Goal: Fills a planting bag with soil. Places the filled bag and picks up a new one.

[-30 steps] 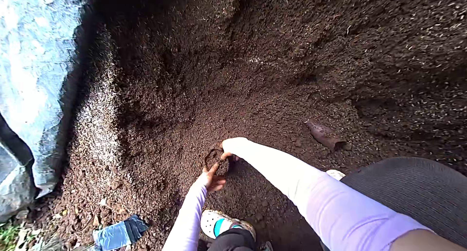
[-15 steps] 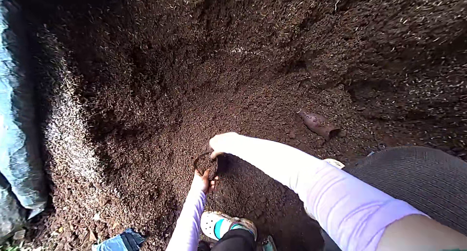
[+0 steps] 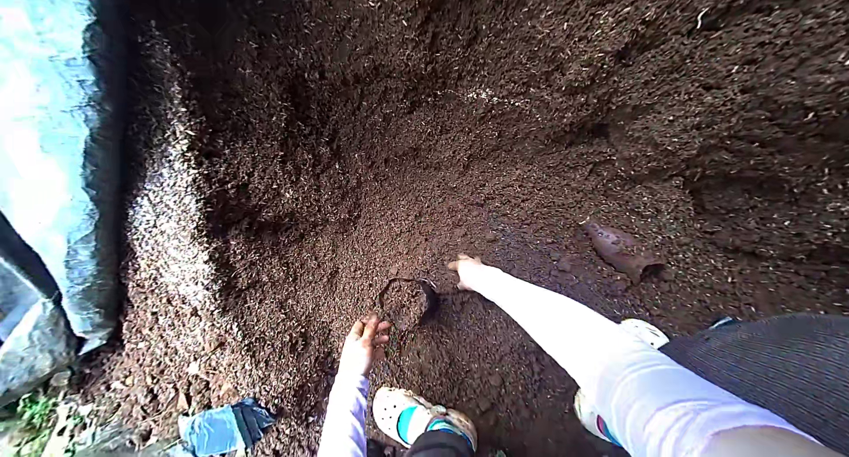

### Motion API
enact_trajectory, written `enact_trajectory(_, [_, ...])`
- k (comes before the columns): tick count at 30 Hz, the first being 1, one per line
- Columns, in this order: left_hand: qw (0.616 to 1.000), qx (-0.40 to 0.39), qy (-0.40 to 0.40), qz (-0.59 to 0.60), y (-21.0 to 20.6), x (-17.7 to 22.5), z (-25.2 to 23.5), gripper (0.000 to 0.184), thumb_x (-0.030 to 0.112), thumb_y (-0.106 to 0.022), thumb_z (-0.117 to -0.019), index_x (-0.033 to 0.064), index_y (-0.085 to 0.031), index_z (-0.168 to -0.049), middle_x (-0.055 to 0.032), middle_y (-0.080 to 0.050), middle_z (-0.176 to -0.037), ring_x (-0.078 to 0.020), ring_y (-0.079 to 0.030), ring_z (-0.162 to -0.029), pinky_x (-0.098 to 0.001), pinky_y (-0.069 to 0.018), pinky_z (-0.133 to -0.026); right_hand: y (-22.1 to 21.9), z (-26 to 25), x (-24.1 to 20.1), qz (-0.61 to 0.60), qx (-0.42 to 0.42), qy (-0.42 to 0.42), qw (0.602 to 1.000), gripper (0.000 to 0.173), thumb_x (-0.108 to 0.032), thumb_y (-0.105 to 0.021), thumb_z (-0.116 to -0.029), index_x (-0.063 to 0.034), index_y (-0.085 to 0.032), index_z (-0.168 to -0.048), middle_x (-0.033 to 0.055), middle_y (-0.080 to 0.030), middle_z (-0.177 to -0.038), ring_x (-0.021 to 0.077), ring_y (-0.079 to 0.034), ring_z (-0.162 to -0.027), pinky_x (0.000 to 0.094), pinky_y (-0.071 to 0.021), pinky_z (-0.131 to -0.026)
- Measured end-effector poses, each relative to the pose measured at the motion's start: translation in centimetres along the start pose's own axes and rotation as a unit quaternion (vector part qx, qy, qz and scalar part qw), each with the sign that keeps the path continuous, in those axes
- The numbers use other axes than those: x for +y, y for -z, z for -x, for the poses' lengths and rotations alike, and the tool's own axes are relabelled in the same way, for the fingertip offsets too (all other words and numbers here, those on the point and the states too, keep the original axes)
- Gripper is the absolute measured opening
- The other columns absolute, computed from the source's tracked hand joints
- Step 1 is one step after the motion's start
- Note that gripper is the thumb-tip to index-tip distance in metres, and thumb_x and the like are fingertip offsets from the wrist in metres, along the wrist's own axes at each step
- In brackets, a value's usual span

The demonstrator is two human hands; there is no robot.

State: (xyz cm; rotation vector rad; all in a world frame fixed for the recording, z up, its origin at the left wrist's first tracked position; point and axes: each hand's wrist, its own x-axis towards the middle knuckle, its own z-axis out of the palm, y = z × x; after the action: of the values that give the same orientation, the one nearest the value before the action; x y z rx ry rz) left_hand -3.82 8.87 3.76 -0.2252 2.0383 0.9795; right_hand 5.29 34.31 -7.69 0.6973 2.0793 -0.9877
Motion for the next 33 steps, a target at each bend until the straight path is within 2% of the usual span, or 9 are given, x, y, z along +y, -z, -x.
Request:
enact_trajectory(3, [0.999,-0.014,-0.021,-0.032,-0.1,0.3,0.4,0.034,0.025,-0.043,-0.1124,0.0037,-0.052,-0.138,-0.0146,-0.068,-0.123,-0.0184,-0.068,-0.093,-0.0346,-0.0525,-0.077,3.0,2.9,-3.2,0.018,-0.013,0.057,0.998,0.070,-0.015,-0.077,-0.0917,-0.0045,-0.045,-0.153,0.0287,-0.044,-0.153,0.0429,-0.041,-0.145,0.0603,-0.0343,-0.117])
enact_trajectory(7, [0.995,-0.050,-0.031,-0.080,-0.2,0.0,0.4,0.038,0.032,-0.043,-0.1125,0.0027,-0.055,-0.133,-0.0143,-0.068,-0.121,-0.0195,-0.068,-0.094,-0.0372,-0.0528,-0.079,4.5,8.1,-9.5,0.021,0.040,0.171,0.984,0.059,-0.012,-0.078,-0.0889,-0.0095,-0.057,-0.144,0.0260,-0.049,-0.147,0.0425,-0.047,-0.138,0.0606,-0.0396,-0.112])
enact_trajectory(13, [0.963,-0.095,-0.067,-0.244,-1.1,-0.7,-0.5,0.058,0.050,-0.070,-0.0959,0.0002,-0.061,-0.124,-0.0176,-0.070,-0.108,-0.0280,-0.069,-0.096,-0.0488,-0.0545,-0.090,2.3,9.2,-13.8,0.128,0.037,0.208,0.969,0.050,-0.001,-0.070,-0.0919,-0.0093,-0.061,-0.141,0.0241,-0.053,-0.146,0.0408,-0.048,-0.139,0.0578,-0.0406,-0.114])
enact_trajectory(18, [0.965,0.000,-0.082,-0.248,-0.8,-0.6,-1.1,0.064,0.061,-0.041,-0.1053,0.0052,-0.063,-0.126,-0.0179,-0.072,-0.110,-0.0339,-0.070,-0.105,-0.0581,-0.0523,-0.095,1.3,9.6,-13.6,0.144,0.069,0.182,0.970,0.042,-0.002,-0.060,-0.0988,-0.0100,-0.062,-0.140,0.0210,-0.056,-0.145,0.0374,-0.053,-0.137,0.0539,-0.0432,-0.113])
enact_trajectory(20, [0.972,-0.052,-0.055,-0.222,-0.8,-0.9,-1.3,0.067,0.062,-0.040,-0.1056,0.0030,-0.063,-0.129,-0.0175,-0.072,-0.110,-0.0305,-0.071,-0.101,-0.0531,-0.0533,-0.094,1.1,9.6,-13.3,0.148,0.077,0.187,0.968,0.037,-0.005,-0.059,-0.1009,-0.0081,-0.063,-0.138,0.0205,-0.056,-0.145,0.0374,-0.054,-0.135,0.0538,-0.0449,-0.112])
enact_trajectory(24, [0.979,-0.142,-0.031,-0.146,-2.3,-0.7,-0.5,0.040,0.033,-0.039,-0.1132,-0.0004,-0.061,-0.119,-0.0054,-0.065,-0.088,-0.0097,-0.060,-0.069,-0.0278,-0.0502,-0.067,-0.3,9.9,-13.1,0.181,0.071,0.185,0.963,0.035,-0.001,-0.043,-0.1068,0.0017,-0.059,-0.138,0.0235,-0.053,-0.147,0.0398,-0.052,-0.137,0.0539,-0.0428,-0.113])
enact_trajectory(27, [0.977,-0.124,-0.059,-0.166,-2.6,-0.6,-0.6,0.033,0.024,-0.038,-0.1130,0.0017,-0.061,-0.106,-0.0013,-0.059,-0.076,-0.0097,-0.054,-0.063,-0.0301,-0.0465,-0.066,-1.1,9.3,-12.8,0.191,0.084,0.184,0.960,0.039,-0.001,-0.034,-0.1086,0.0027,-0.057,-0.140,0.0221,-0.052,-0.149,0.0371,-0.049,-0.141,0.0505,-0.0402,-0.116])
enact_trajectory(30, [0.979,-0.108,-0.092,-0.148,-2.5,-1.4,-1.0,0.031,0.022,-0.041,-0.1115,0.0035,-0.060,-0.097,-0.0007,-0.056,-0.073,-0.0107,-0.054,-0.062,-0.0313,-0.0481,-0.066,0.5,9.3,-13.3,0.186,0.042,0.161,0.968,0.036,-0.007,-0.045,-0.1074,-0.0002,-0.057,-0.141,0.0243,-0.055,-0.146,0.0404,-0.050,-0.139,0.0558,-0.0402,-0.115])
enact_trajectory(33, [0.984,-0.119,-0.109,-0.079,-1.8,-1.5,-0.6,0.029,0.016,-0.039,-0.1118,-0.0003,-0.060,-0.101,0.0001,-0.056,-0.072,-0.0064,-0.052,-0.056,-0.0232,-0.0460,-0.058,2.6,9.6,-13.3,0.141,0.028,0.199,0.969,0.036,-0.011,-0.061,-0.1020,-0.0057,-0.061,-0.138,0.0241,-0.061,-0.137,0.0405,-0.056,-0.132,0.0577,-0.0424,-0.112])
